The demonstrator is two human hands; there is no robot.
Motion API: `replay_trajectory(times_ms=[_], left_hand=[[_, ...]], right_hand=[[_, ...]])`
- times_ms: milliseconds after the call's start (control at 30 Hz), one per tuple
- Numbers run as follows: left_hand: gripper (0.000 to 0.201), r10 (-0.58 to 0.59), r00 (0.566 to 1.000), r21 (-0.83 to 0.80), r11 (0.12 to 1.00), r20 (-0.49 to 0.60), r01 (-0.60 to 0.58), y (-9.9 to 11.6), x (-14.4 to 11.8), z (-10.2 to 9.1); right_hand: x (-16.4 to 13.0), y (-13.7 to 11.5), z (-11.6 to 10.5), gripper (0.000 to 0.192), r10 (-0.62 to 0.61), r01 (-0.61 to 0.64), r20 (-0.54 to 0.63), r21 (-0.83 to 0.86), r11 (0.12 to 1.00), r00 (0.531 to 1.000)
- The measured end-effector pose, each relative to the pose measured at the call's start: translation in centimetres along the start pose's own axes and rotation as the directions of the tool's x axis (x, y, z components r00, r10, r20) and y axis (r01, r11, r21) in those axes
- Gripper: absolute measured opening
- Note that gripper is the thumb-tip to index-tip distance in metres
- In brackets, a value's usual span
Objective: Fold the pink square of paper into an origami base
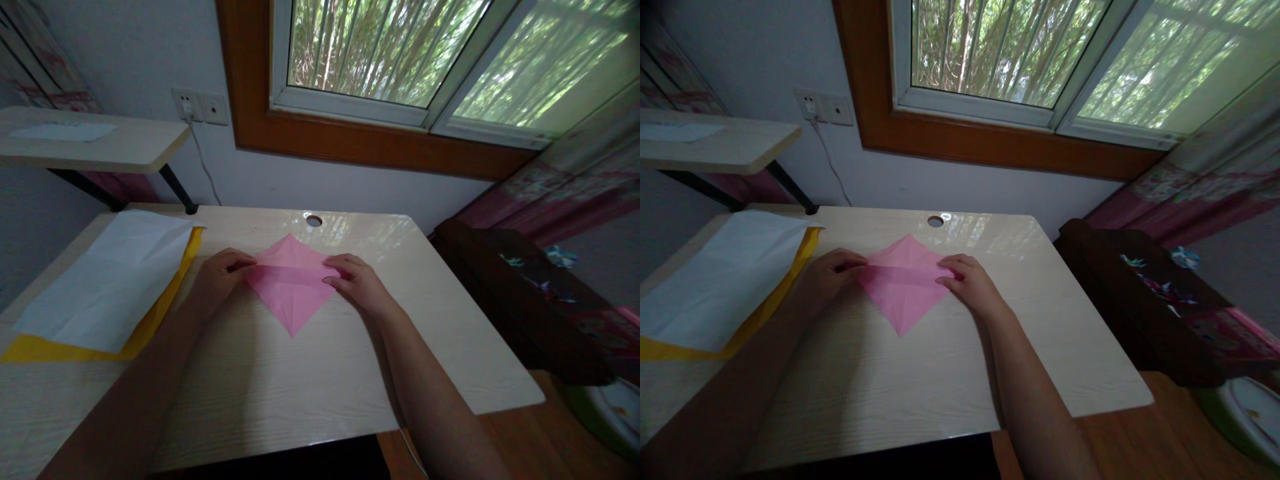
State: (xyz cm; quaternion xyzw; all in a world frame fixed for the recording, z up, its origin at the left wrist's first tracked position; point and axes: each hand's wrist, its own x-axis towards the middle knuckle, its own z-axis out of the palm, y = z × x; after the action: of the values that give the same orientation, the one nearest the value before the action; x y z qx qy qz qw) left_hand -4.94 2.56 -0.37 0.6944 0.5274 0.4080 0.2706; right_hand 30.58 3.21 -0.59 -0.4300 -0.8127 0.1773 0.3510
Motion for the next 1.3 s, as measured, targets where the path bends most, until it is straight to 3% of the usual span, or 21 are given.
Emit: replay_trajectory(times_ms=[100,267,400,500,667,800,933,1300], left_hand=[[0.019,0.021,1.0,-0.04,0.999,0.02,-0.02,-0.3,0.0,0.3],[0.018,0.023,0.995,-0.025,0.999,0.101,-0.021,-0.6,0.0,0.5],[0.017,0.057,0.981,0.102,0.992,0.187,-0.077,-1.2,0.2,0.4],[0.018,0.123,0.954,0.243,0.951,0.274,-0.193,-1.7,0.4,0.3],[0.03,0.217,0.943,0.442,0.841,0.252,-0.311,-1.7,0.1,0.3],[0.053,0.267,0.896,0.428,0.806,0.354,-0.409,-1.3,-0.6,1.4],[0.051,0.332,0.847,0.338,0.808,0.416,-0.483,-1.4,-0.9,2.8],[0.053,0.282,0.868,0.385,0.81,0.408,-0.444,-0.7,-1.0,3.1]], right_hand=[[0.3,-0.6,0.3,0.036,-0.092,0.095,0.025,-0.158,0.983,0.995],[0.3,-1.3,1.9,0.033,-0.134,0.147,0.105,-0.134,0.98,0.985],[0.1,-0.8,3.4,0.047,-0.099,0.114,0.133,-0.11,0.987,0.986],[0.0,-0.4,3.8,0.051,-0.103,0.119,0.141,-0.115,0.986,0.985],[-0.1,-0.9,3.9,0.051,-0.132,0.154,0.149,-0.142,0.978,0.98],[0.1,-1.8,4.2,0.055,-0.149,0.18,0.186,-0.167,0.969,0.971],[0.3,-2.6,4.3,0.056,-0.163,0.208,0.224,-0.197,0.958,0.961],[0.5,-3.3,4.3,0.051,-0.161,0.207,0.231,-0.189,0.96,0.96]])
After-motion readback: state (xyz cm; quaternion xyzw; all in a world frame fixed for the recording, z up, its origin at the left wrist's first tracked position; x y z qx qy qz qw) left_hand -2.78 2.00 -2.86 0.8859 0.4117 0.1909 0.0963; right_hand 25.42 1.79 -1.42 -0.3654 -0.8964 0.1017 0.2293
